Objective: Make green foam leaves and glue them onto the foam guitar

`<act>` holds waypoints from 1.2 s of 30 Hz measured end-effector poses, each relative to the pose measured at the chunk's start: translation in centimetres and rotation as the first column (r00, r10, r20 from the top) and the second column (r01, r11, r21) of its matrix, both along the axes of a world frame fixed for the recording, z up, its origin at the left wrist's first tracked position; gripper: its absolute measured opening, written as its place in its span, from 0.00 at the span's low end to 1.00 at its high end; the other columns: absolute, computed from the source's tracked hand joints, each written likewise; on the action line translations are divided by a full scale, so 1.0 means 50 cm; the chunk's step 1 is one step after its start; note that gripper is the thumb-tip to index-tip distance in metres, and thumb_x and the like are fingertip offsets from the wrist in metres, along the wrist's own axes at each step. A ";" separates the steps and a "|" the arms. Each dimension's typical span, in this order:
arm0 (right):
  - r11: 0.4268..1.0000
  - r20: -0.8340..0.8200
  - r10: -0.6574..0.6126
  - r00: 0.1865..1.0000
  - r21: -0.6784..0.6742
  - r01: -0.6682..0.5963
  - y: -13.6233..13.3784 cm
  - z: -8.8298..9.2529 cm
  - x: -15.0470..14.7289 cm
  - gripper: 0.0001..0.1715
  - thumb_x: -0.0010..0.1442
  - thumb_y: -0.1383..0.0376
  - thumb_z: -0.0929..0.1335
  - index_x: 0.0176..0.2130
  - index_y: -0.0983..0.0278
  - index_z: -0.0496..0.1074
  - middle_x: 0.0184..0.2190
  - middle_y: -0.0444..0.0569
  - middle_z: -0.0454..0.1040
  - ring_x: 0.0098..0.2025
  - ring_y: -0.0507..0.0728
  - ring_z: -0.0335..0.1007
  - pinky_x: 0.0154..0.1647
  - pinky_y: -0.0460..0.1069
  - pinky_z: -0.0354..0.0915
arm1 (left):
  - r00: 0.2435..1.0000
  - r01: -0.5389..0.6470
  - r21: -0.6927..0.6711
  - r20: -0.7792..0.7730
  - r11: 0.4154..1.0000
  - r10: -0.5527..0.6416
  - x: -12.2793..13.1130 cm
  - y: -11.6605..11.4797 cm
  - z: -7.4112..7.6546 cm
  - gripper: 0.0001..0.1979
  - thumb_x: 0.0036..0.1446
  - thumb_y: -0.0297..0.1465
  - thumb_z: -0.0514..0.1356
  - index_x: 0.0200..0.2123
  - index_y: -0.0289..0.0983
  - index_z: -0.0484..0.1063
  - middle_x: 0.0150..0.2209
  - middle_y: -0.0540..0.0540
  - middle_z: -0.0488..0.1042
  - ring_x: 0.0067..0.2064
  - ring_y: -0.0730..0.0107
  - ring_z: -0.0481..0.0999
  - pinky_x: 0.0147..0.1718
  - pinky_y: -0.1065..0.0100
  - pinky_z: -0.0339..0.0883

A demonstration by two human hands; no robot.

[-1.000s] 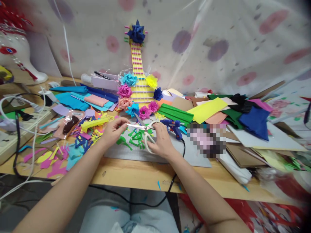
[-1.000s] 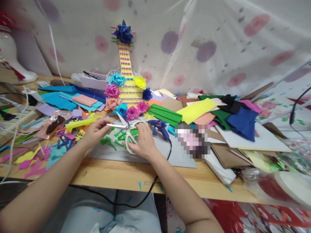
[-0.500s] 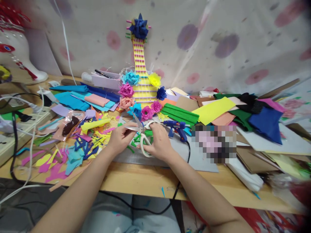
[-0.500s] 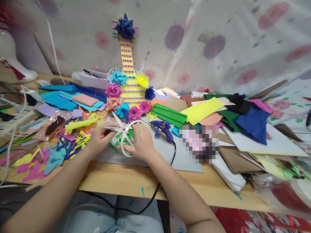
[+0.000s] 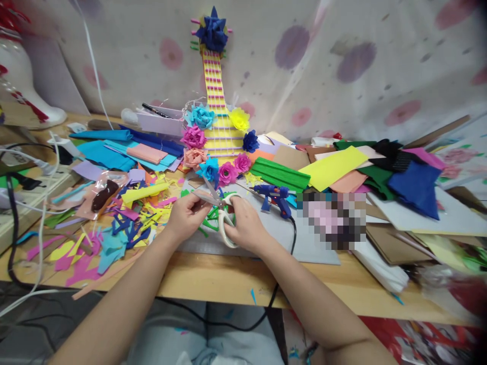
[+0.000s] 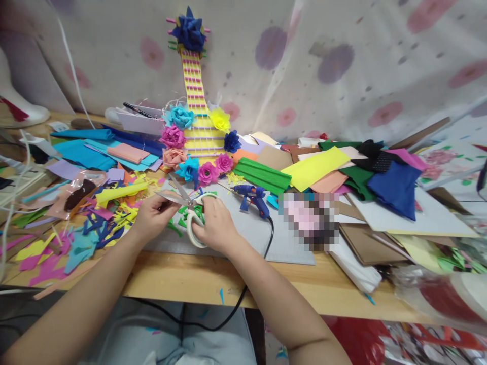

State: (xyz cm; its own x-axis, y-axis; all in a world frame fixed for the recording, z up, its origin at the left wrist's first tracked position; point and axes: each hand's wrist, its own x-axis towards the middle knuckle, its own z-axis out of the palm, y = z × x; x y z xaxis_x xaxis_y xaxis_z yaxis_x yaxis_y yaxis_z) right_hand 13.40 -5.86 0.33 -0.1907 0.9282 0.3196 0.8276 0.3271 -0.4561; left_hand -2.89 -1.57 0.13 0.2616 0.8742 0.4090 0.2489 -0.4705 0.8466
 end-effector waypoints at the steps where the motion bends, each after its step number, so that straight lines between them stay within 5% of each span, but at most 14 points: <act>1: 1.000 0.001 -0.009 1.000 -0.014 0.009 0.000 0.000 -0.003 0.13 0.51 0.61 0.62 0.36 0.65 0.60 0.32 0.52 0.67 0.35 0.57 0.60 0.35 0.50 0.56 | 1.000 -0.008 -0.013 -0.013 1.000 0.007 0.000 0.000 -0.001 0.07 0.48 0.30 0.57 0.29 0.33 0.73 0.26 0.47 0.73 0.31 0.70 0.72 0.30 0.71 0.64; 10: 0.996 0.003 -0.057 0.998 -0.071 0.057 -0.001 0.001 -0.012 0.10 0.48 0.62 0.61 0.34 0.63 0.58 0.30 0.50 0.65 0.31 0.56 0.58 0.31 0.49 0.54 | 0.999 -0.050 -0.051 -0.022 0.997 0.049 0.006 0.000 -0.005 0.07 0.46 0.31 0.57 0.25 0.33 0.71 0.21 0.50 0.69 0.26 0.72 0.68 0.26 0.72 0.62; 24: 0.999 -0.021 -0.044 0.999 0.009 0.045 -0.001 -0.003 -0.011 0.15 0.48 0.58 0.64 0.34 0.64 0.58 0.31 0.49 0.65 0.34 0.56 0.58 0.31 0.48 0.53 | 0.994 0.090 -0.090 0.077 0.992 -0.083 0.004 -0.004 0.001 0.02 0.47 0.26 0.55 0.26 0.35 0.67 0.23 0.50 0.68 0.25 0.74 0.68 0.25 0.73 0.61; 36: 0.999 0.027 -0.038 0.999 -0.026 0.039 -0.003 -0.003 -0.013 0.14 0.50 0.59 0.63 0.35 0.64 0.59 0.32 0.51 0.66 0.34 0.56 0.60 0.32 0.49 0.54 | 0.998 0.067 -0.052 0.010 0.996 -0.067 0.002 -0.009 0.008 0.05 0.48 0.26 0.54 0.22 0.35 0.67 0.23 0.50 0.67 0.25 0.75 0.66 0.23 0.73 0.58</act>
